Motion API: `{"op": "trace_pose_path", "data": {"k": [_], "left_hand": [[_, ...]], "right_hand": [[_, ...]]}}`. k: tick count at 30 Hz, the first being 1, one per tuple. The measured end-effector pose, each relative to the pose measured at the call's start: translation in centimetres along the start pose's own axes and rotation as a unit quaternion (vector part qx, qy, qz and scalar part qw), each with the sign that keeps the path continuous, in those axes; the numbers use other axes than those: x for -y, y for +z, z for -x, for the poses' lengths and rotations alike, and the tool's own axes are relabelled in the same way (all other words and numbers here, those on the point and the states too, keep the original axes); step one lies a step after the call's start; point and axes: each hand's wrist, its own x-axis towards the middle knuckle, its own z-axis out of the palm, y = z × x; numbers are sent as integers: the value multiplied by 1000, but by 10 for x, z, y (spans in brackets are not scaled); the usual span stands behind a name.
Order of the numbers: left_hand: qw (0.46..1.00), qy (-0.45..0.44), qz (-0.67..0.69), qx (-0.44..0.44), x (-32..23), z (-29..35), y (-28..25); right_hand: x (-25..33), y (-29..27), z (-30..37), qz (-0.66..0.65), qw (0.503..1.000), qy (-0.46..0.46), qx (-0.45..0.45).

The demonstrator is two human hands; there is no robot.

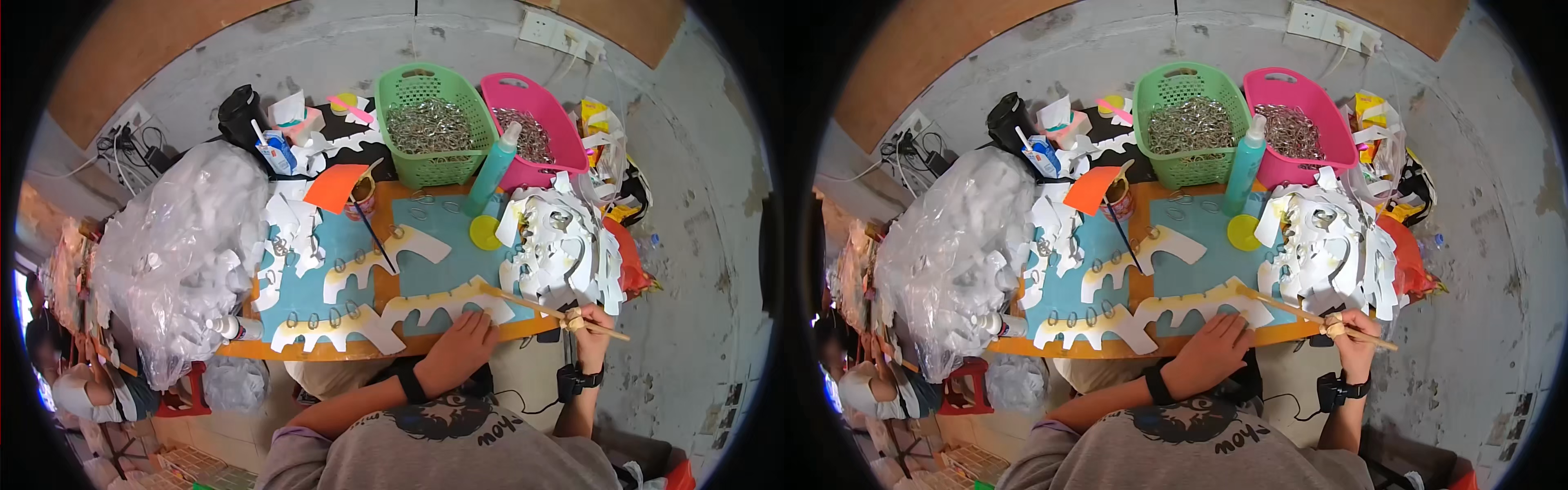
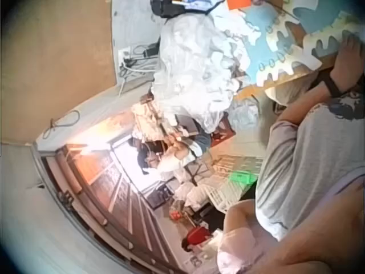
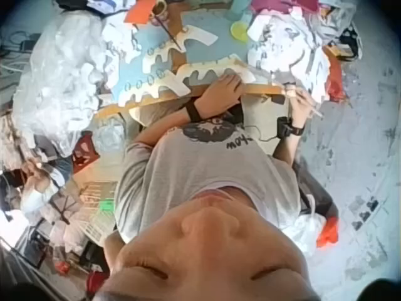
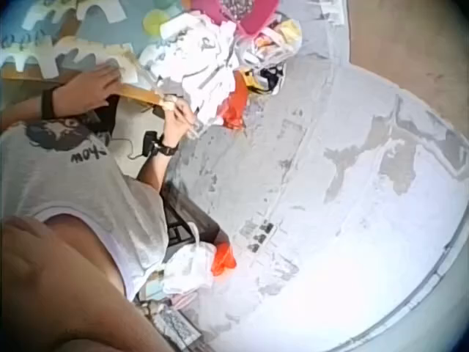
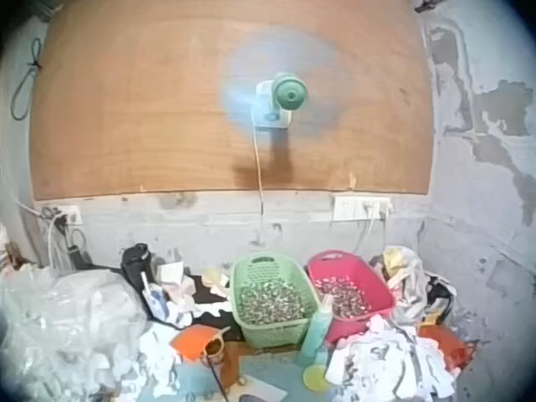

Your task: Manually aligning and assembling white and tan shoe upper components on a workbench.

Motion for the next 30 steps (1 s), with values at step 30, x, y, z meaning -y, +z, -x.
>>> {"op": "trace_pose_path", "data": {"k": [30], "left_hand": [[998,22,5,-57,-3,0,1]], "right_hand": [[31,48,-5,-395,904,-66,-149]]}}
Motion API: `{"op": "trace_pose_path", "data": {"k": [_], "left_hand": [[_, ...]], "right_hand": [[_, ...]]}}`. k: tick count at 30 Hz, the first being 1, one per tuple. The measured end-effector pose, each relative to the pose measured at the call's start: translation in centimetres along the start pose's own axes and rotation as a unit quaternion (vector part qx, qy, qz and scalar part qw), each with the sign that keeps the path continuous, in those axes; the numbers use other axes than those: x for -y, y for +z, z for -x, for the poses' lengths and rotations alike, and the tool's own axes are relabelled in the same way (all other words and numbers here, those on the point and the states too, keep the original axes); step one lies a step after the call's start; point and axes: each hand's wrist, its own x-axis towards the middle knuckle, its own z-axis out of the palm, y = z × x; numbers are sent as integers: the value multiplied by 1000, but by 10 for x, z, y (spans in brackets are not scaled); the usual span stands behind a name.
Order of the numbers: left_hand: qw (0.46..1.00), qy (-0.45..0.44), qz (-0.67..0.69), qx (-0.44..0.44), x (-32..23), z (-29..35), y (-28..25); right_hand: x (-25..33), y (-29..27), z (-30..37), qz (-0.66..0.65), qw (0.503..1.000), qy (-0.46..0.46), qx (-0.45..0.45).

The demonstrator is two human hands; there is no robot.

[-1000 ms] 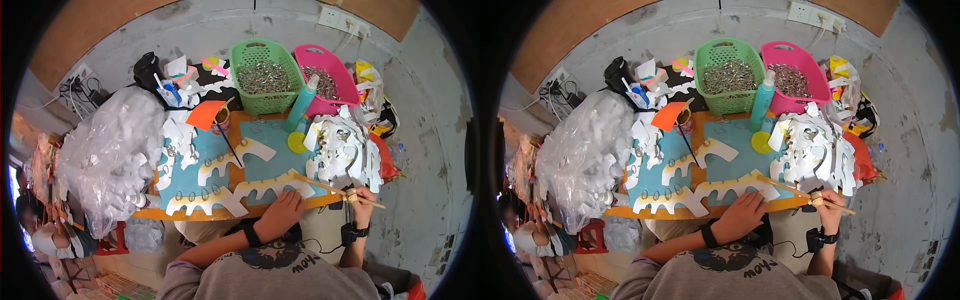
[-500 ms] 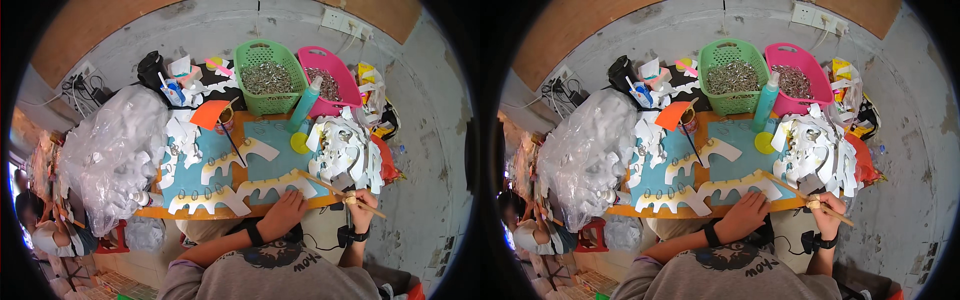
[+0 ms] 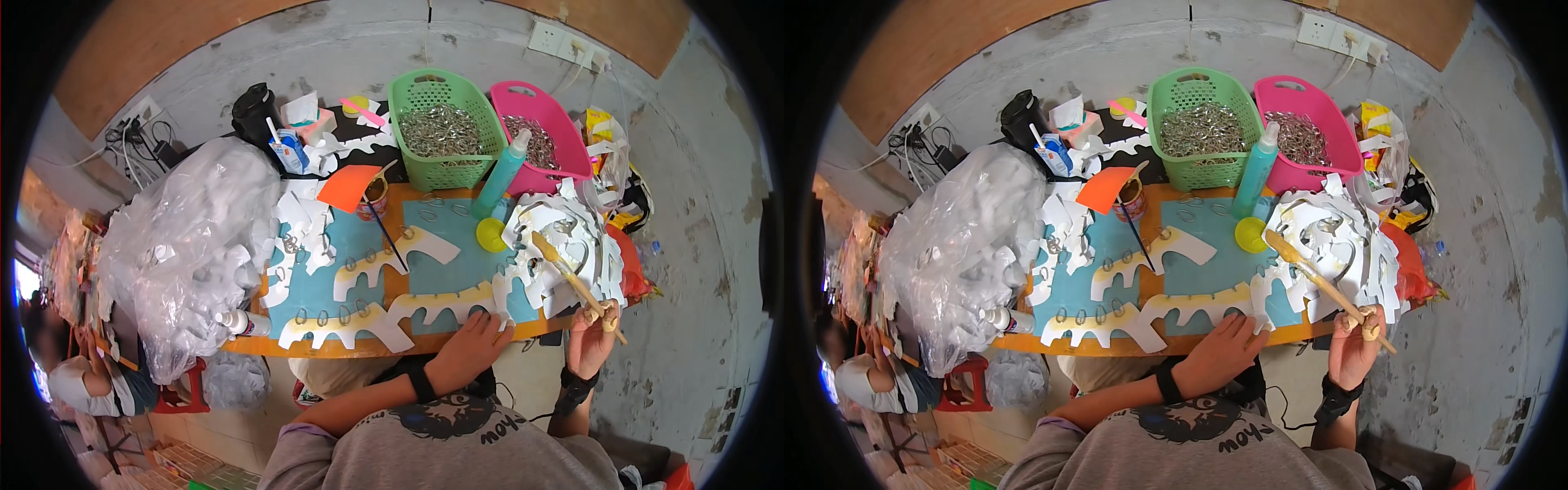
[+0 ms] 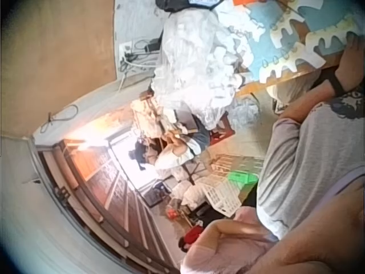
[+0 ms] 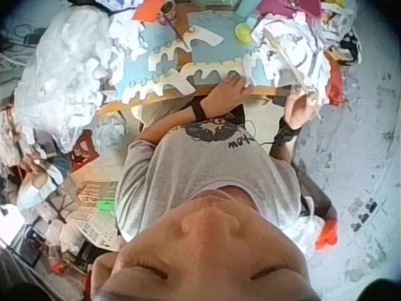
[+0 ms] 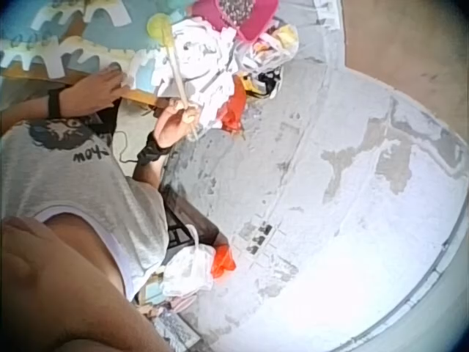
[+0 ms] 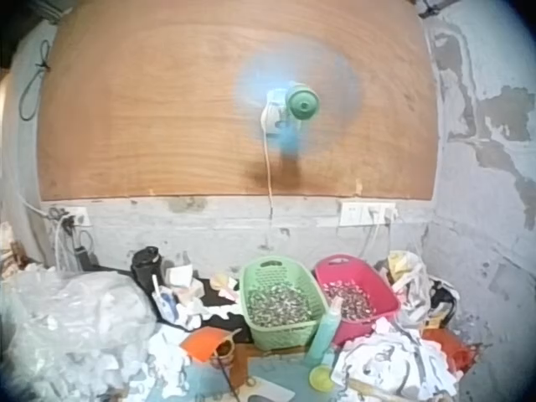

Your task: Manually aligning and assembling white and tan shoe upper components on a workbench.

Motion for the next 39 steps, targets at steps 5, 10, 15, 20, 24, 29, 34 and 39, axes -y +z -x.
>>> {"op": "trace_pose_path", "data": {"k": [5,10,15,20,24,29,34,39], "left_hand": [[998,4,-69,-1,-2,5,-2],[994,-37,-93,40,-8,5,-9],[989,-80,-116,48,-10,3,-13],[995,-38,-81,-40,-6,5,-9],[996,-44,-77,0,-6,9,-13],[998,-6,-50,-37,-4,15,-20],[997,12,-35,-69,2,23,-23],[998,3,-6,-56,3,24,-24]], "right_hand": [[2,-9,-3,32,999,-11,26],[-9,-4,2,143,989,-32,38],[-34,-1,9,376,889,-181,188],[-55,12,12,554,736,-298,251],[-67,21,7,579,679,-344,293],[-61,21,0,642,620,-292,343],[-49,8,-9,670,615,-261,323],[-53,30,-7,637,637,-264,345]]}}
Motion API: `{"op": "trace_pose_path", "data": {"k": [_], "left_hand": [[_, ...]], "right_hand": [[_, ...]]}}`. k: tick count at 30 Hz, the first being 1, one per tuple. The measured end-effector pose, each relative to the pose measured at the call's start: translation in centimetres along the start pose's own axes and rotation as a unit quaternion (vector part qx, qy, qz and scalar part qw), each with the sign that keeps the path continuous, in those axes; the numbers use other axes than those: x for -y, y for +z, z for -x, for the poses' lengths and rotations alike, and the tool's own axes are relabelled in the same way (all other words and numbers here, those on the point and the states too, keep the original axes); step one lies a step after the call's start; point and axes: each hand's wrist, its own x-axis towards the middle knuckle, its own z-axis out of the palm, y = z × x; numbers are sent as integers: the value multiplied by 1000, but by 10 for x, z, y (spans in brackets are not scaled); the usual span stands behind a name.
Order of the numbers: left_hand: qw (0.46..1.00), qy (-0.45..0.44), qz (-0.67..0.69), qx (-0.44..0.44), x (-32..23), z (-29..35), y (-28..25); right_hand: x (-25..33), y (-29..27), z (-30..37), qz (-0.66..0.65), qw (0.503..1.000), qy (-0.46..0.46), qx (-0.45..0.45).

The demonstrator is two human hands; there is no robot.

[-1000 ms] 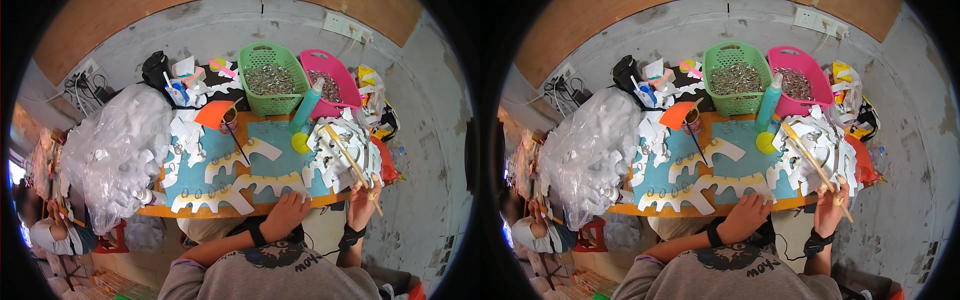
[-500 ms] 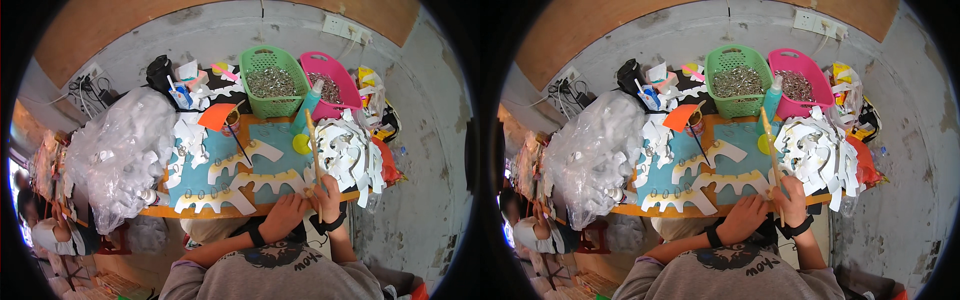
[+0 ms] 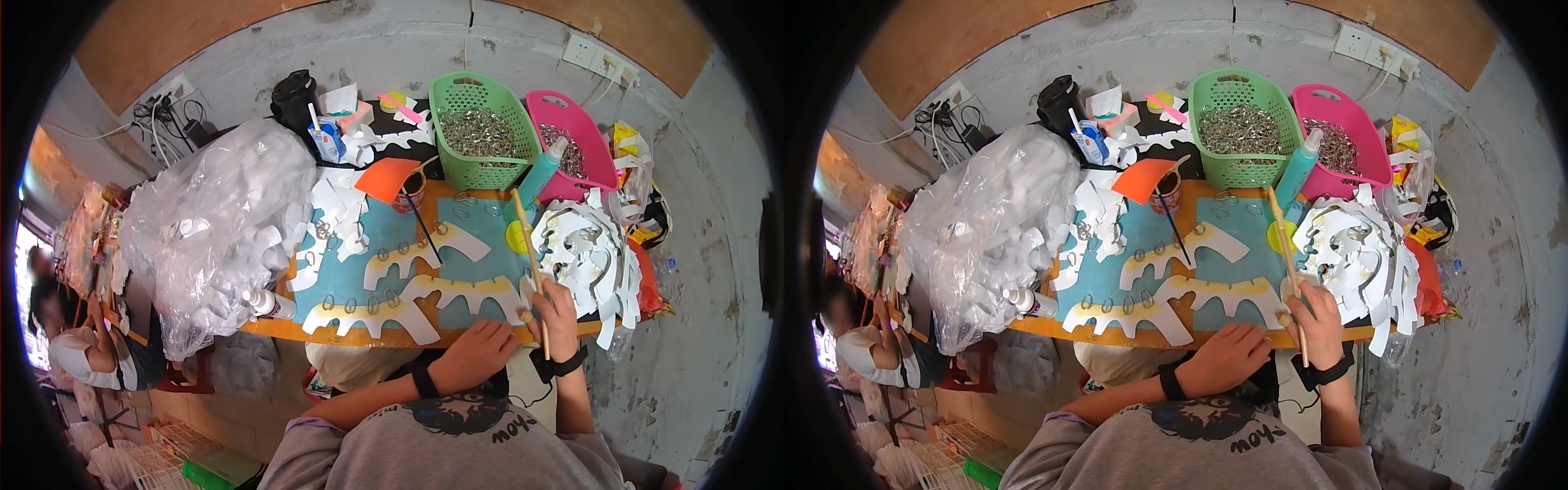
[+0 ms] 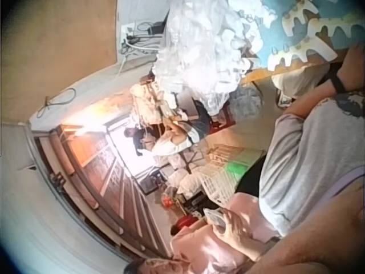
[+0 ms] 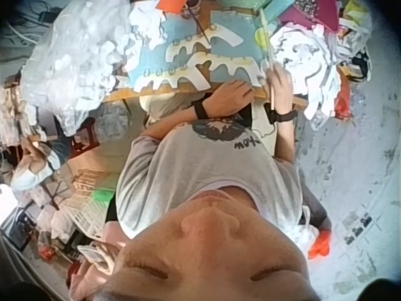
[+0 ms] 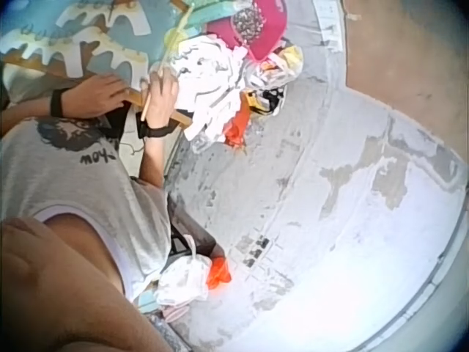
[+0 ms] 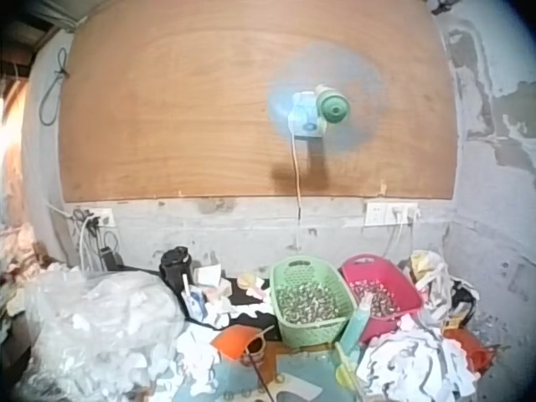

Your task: Manually aligning and assembling white and tan shoe upper components on a workbench.

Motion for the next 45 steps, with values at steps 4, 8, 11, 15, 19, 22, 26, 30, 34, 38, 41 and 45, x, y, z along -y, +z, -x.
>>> {"op": "trace_pose_path", "data": {"k": [4,8,11,15,19,22,26,30,34,38,41,45], "left_hand": [[1000,-9,18,11,6,7,-11],[999,-38,24,-27,16,21,-24],[995,-70,31,-56,22,30,-38],[989,-111,32,-93,32,33,-70],[976,-175,-10,-129,46,29,-114],[970,-196,-42,-137,53,32,-136],[961,-215,-76,-160,58,43,-141],[956,-243,-60,-154,56,57,-138],[952,-257,-60,-154,58,67,-136],[951,-259,-59,-156,62,71,-134],[951,-260,-58,-157,64,72,-133],[952,-258,-49,-158,65,69,-132]], "right_hand": [[-9,-1,2,39,999,1,36],[-16,-12,7,61,997,-7,44],[-3,-24,0,-11,999,-35,35],[2,-30,-18,-103,989,-101,16],[20,-26,-74,-148,980,-137,-8],[28,-9,-133,-162,970,-179,-30],[39,20,-192,-89,962,-256,28],[32,51,-216,48,936,-331,112],[23,61,-228,142,904,-344,209],[15,58,-232,136,901,-352,217],[17,56,-234,93,908,-343,224],[20,49,-239,102,906,-315,263]]}}
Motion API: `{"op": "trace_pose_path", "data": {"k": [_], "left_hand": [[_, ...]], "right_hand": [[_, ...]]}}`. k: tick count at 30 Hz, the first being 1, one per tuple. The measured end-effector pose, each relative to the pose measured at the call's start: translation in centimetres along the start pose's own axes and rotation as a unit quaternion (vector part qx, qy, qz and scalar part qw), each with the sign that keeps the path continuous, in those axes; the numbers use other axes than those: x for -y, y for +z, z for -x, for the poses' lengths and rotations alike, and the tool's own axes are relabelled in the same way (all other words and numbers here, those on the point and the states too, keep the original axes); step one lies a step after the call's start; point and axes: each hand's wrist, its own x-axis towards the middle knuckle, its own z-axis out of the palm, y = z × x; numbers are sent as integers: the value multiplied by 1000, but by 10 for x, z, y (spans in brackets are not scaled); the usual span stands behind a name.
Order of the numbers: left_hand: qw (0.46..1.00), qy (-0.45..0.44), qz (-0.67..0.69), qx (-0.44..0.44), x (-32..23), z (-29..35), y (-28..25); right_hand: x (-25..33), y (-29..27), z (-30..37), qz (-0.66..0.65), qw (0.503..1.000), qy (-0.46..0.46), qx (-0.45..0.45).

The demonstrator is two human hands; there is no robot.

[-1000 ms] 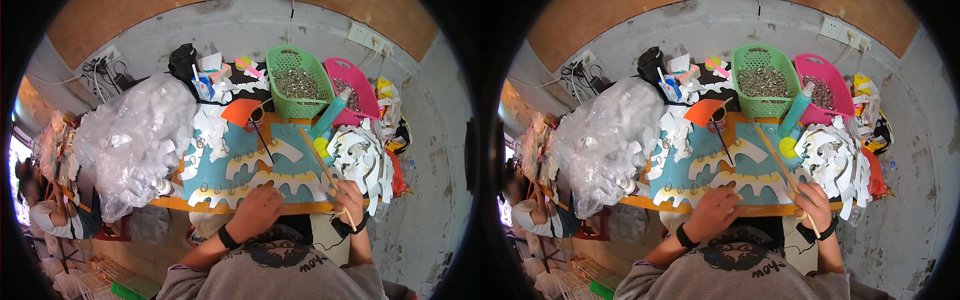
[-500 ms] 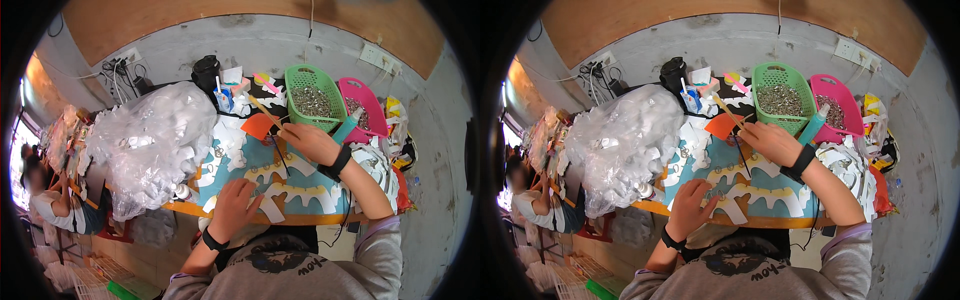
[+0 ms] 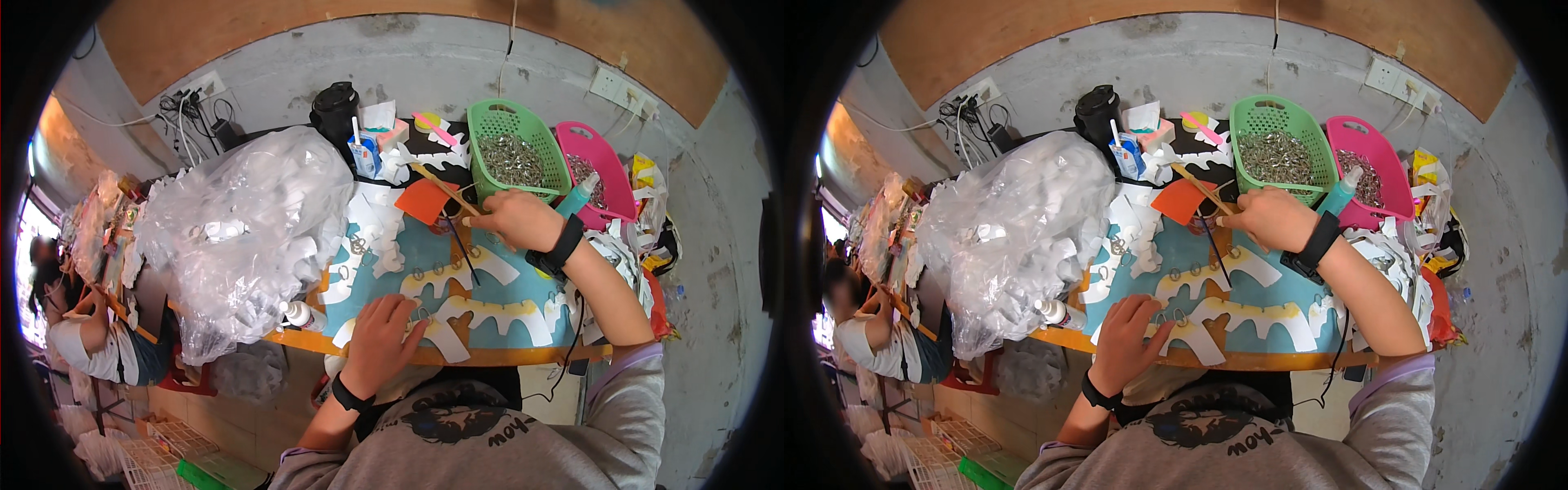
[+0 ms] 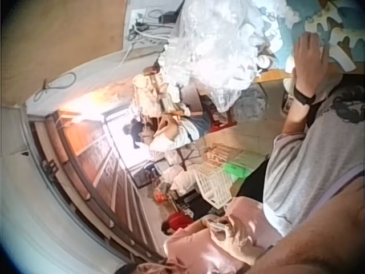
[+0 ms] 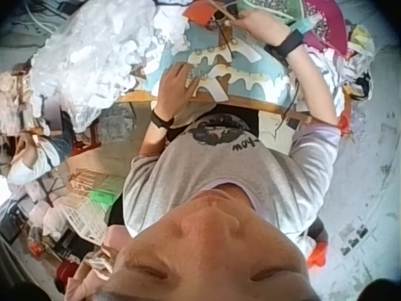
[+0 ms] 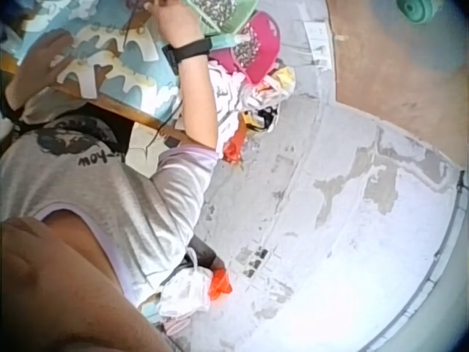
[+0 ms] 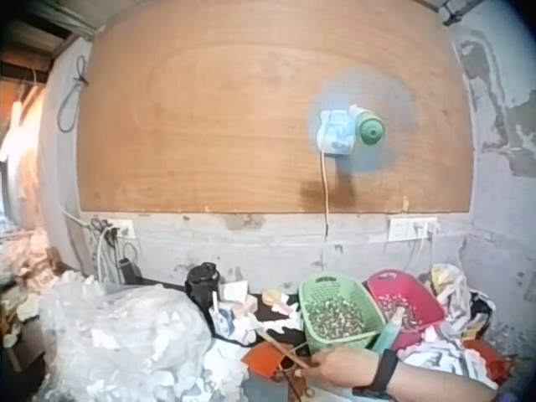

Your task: Manually aligning and assembling white and tan shoe upper components on a workbench.

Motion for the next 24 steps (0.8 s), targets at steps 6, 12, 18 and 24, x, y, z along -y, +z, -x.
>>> {"op": "trace_pose_path", "data": {"k": [6,12,18,24], "left_hand": [[1000,-18,-16,13,9,1,-2],[998,-37,-31,37,13,3,-4],[996,-53,-41,50,0,24,-8],[980,-156,-117,30,10,55,-19]], "right_hand": [[4,-19,6,-35,999,2,-19],[10,-23,31,-119,982,96,-107],[51,-20,94,-181,953,236,-62],[105,7,137,-217,932,287,-51]]}}
